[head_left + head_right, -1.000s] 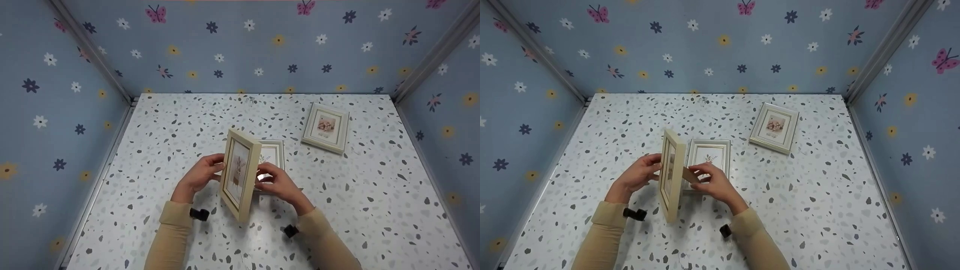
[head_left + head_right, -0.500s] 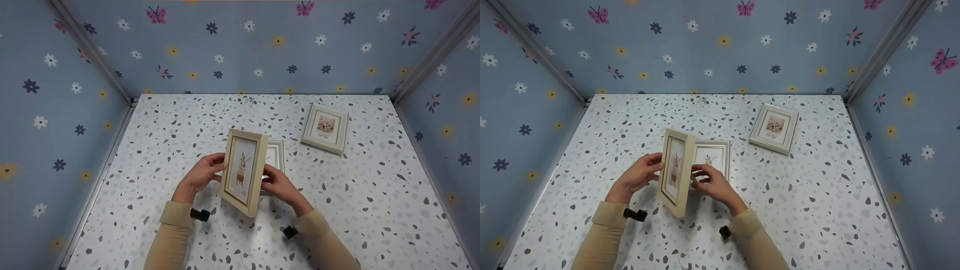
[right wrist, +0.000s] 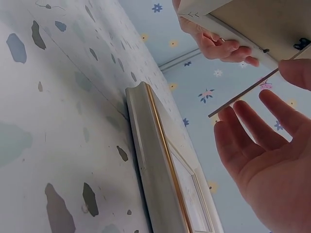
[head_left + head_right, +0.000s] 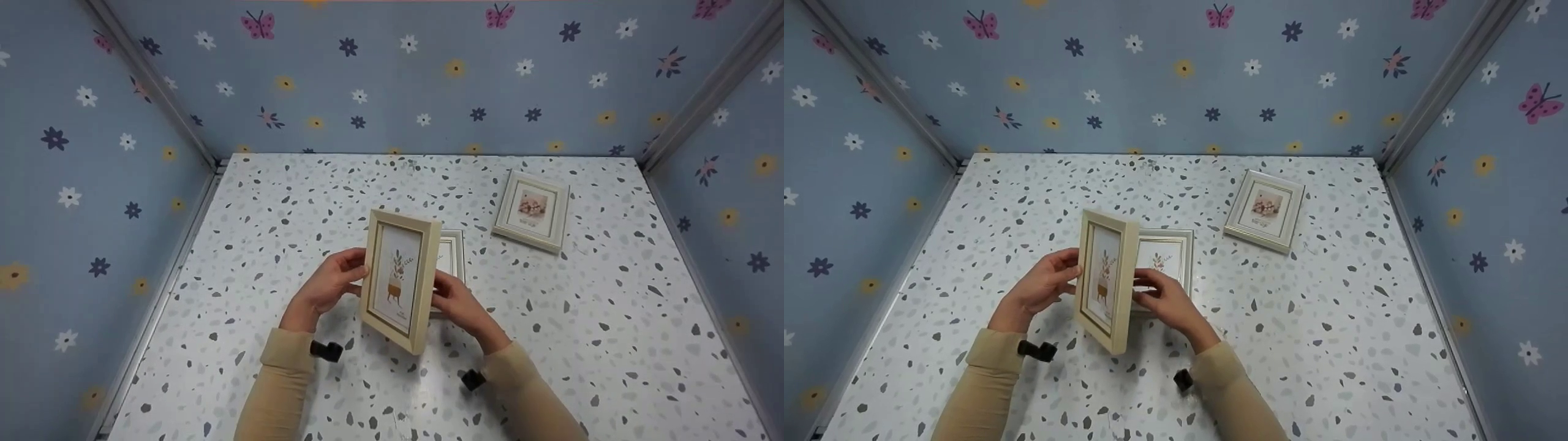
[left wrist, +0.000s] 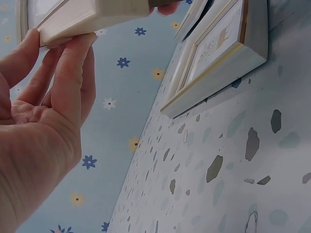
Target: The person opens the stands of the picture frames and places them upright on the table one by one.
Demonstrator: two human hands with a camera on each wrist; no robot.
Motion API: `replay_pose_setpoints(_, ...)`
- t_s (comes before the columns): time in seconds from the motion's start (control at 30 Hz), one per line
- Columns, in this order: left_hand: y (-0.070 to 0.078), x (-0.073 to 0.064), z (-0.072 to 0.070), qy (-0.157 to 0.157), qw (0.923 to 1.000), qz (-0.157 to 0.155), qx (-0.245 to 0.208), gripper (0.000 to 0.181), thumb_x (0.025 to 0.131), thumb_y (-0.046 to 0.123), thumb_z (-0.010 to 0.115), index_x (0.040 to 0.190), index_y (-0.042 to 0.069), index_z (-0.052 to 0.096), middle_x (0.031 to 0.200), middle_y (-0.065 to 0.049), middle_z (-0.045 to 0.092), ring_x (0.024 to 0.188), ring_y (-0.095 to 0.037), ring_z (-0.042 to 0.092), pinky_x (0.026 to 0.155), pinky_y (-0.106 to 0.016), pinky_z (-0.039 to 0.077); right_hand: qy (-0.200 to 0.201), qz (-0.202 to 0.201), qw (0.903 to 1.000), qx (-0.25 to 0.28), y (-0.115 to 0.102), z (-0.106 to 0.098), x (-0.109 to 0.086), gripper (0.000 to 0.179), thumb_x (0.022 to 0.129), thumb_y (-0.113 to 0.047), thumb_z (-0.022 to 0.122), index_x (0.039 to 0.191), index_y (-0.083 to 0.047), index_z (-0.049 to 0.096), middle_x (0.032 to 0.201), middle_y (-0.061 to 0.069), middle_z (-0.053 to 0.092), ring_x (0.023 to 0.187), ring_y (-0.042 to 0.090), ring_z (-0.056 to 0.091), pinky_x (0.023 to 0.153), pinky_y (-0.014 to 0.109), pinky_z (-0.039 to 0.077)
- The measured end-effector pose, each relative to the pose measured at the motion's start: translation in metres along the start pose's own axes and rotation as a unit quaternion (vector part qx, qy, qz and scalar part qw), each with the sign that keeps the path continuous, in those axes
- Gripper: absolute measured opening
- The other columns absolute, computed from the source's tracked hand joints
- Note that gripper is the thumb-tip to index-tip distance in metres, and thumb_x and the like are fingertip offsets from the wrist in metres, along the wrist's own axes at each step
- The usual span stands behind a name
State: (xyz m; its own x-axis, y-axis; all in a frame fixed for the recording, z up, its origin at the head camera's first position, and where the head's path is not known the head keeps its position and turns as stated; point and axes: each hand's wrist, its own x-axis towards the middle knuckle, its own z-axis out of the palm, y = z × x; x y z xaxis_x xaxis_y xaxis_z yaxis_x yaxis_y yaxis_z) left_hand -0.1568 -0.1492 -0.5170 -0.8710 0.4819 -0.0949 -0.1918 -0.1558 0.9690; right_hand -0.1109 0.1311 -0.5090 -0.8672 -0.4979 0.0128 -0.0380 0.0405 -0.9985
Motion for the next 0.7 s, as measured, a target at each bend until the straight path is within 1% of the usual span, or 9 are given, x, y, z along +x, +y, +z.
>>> replay_pose_setpoints(0.03, 0.0, 0.0, 0.0, 0.001, 1.0, 0.001, 0.0, 0.041, 0.098, 0.01, 0.064, 0.136, -0.002, 0.055, 0.119, -0.015, 0.064, 0.103, -0.027, 0.065, 0.069, -0.038, 0.059, 0.002, 0.004, 1.0, -0.001, -0.005, 0.001, -0.001, 0.046, 0.1, -0.007, 0.06, 0.144, 0.001, 0.048, 0.139, 0.018, 0.055, 0.12, 0.031, 0.058, 0.096, 0.042, 0.05)
replay_pose_setpoints(0.13, 0.0, -0.002, 0.0, 0.0, 1.0, 0.005, -0.001, 0.04, 0.098, 0.01, 0.064, 0.135, -0.003, 0.055, 0.118, -0.016, 0.064, 0.102, -0.027, 0.065, 0.068, -0.038, 0.059, 0.003, 0.008, 0.9999, -0.011, -0.005, 0.002, -0.001, 0.046, 0.1, -0.011, 0.06, 0.143, 0.0, 0.049, 0.138, 0.017, 0.056, 0.118, 0.03, 0.059, 0.094, 0.041, 0.051)
replay_pose_setpoints(0.33, 0.001, -0.003, 0.0, 0.0, 1.0, 0.005, 0.001, 0.039, 0.098, 0.009, 0.063, 0.135, -0.003, 0.056, 0.117, -0.015, 0.064, 0.101, -0.027, 0.065, 0.068, -0.037, 0.059, 0.013, 0.019, 0.9997, -0.01, 0.02, -0.003, 0.005, 0.047, 0.101, -0.009, 0.058, 0.146, -0.003, 0.047, 0.14, 0.016, 0.054, 0.121, 0.03, 0.057, 0.095, 0.042, 0.05)
replay_pose_setpoints(0.4, 0.0, -0.002, -0.001, 0.004, 1.0, 0.004, 0.001, 0.038, 0.099, 0.008, 0.063, 0.134, -0.002, 0.056, 0.115, -0.015, 0.064, 0.1, -0.026, 0.065, 0.068, -0.037, 0.059, 0.017, 0.018, 0.9996, -0.008, 0.024, -0.005, 0.005, 0.046, 0.101, -0.01, 0.059, 0.145, -0.004, 0.048, 0.14, 0.015, 0.055, 0.121, 0.03, 0.057, 0.095, 0.043, 0.05)
replay_pose_setpoints(0.6, -0.002, -0.002, -0.003, 0.011, 0.9999, 0.003, 0.004, 0.04, 0.098, 0.011, 0.064, 0.135, -0.001, 0.056, 0.116, -0.015, 0.064, 0.1, -0.027, 0.065, 0.069, -0.037, 0.059, 0.018, 0.002, 0.9998, -0.005, 0.028, -0.008, 0.004, 0.047, 0.1, -0.014, 0.062, 0.145, -0.009, 0.05, 0.14, 0.011, 0.056, 0.123, 0.028, 0.057, 0.097, 0.042, 0.05)
replay_pose_setpoints(0.7, -0.003, -0.002, -0.004, 0.015, 0.9999, 0.006, 0.001, 0.039, 0.098, 0.012, 0.064, 0.134, -0.001, 0.056, 0.116, -0.015, 0.064, 0.1, -0.027, 0.065, 0.07, -0.038, 0.059, 0.015, -0.009, 0.9998, 0.0, 0.028, -0.008, 0.004, 0.047, 0.099, -0.011, 0.061, 0.144, -0.006, 0.05, 0.137, 0.012, 0.057, 0.122, 0.029, 0.056, 0.096, 0.042, 0.05)
